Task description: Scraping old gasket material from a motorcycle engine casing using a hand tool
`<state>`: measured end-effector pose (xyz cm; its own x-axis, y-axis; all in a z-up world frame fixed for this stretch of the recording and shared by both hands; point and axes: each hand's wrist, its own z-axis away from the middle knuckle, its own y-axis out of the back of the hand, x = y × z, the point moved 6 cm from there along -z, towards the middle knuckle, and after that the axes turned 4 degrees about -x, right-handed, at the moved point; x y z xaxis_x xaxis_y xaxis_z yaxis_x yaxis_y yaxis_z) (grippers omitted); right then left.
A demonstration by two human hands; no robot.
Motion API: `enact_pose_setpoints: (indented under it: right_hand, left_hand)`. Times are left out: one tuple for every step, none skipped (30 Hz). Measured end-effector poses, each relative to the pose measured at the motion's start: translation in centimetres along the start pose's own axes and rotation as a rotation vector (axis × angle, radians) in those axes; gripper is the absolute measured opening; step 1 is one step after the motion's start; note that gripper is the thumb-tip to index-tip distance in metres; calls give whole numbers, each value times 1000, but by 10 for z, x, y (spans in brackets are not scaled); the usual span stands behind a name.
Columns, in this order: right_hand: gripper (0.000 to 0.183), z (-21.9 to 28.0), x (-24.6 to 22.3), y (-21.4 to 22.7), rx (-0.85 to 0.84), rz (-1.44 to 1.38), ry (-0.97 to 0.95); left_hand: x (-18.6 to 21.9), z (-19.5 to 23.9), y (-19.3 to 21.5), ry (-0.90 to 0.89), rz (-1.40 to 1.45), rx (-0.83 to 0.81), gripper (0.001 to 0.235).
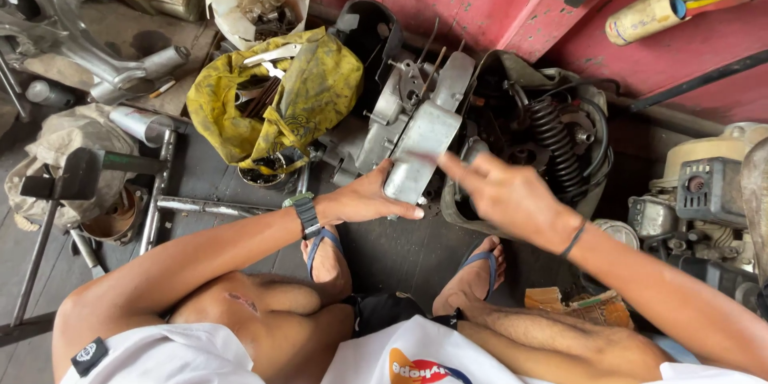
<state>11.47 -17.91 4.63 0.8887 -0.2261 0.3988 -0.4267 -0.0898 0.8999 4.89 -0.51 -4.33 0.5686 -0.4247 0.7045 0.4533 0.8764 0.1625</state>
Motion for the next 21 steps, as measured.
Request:
enact_pose_setpoints:
  right_hand:
    - [58, 1, -2, 2, -5, 5, -1]
    - [58, 9, -3, -12, -12, -1, -1]
    - [51, 15, 0, -24, 15, -34, 4]
    - [45, 20, 4, -37, 42, -66, 10]
    - [45, 22, -7, -37, 47, -61, 11]
    - [52, 23, -14, -41, 20, -96, -28]
    - [60, 30, -26, -44, -20, -139, -72]
    - [60, 13, -14, -15, -28, -143, -75]
    - [47, -5, -5, 18, 35, -87, -21]
    - [35, -23, 3, 50, 98, -30, 32]
    - [35, -10, 2, 28, 87, -38, 31]
    - [41, 3, 1, 5, 39, -10, 11]
    - [48, 13, 6, -19, 1, 33, -10]
    - [48, 18, -6, -23, 0, 40, -11]
    - [53, 22, -18, -29, 3, -157, -63]
    - [59, 27, -30, -35, 6, -355, -115]
    - [59, 25, -21, -35, -3, -362, -119]
    - [60, 24, -14, -35, -23, -175, -97]
    - [62, 22, -7, -36, -41, 12, -70]
    - [62, 20, -5, -33, -47, 4, -69]
    - [59, 18, 1, -29, -46, 13, -85]
  left_hand:
    - [-7, -3, -1, 1, -3, 1, 131]
    - [-9, 0, -6, 5, 2, -7, 131]
    - [-8, 0, -4, 3, 14, -2, 131]
    - [-5, 0, -3, 1, 26, 2, 130]
    - [1, 4, -2, -2, 24, 8, 130]
    - [8, 7, -1, -6, 20, 1, 132]
    - [12, 11, -6, -4, 20, -20, 133]
    - [8, 7, -6, -2, 21, -29, 133]
    - [3, 4, -4, 9, 16, -26, 135]
    - [-2, 2, -3, 20, 12, -23, 136]
    - [-2, 3, -6, 24, 17, -35, 136]
    - [-1, 6, -9, 20, 22, -31, 134]
    - [4, 4, -6, 3, 20, -14, 132]
    - [9, 1, -7, -3, 18, -15, 132]
    - [8, 2, -10, 3, 1, -30, 133]
    - [8, 2, -13, 9, -15, -44, 134]
    - [10, 4, -13, 14, -12, -54, 134]
    - [12, 6, -12, 5, 0, -47, 134]
    - [15, 9, -11, -3, 13, -36, 134]
    - [15, 12, -12, 3, 19, -42, 134]
    - [17, 14, -13, 0, 16, -42, 135]
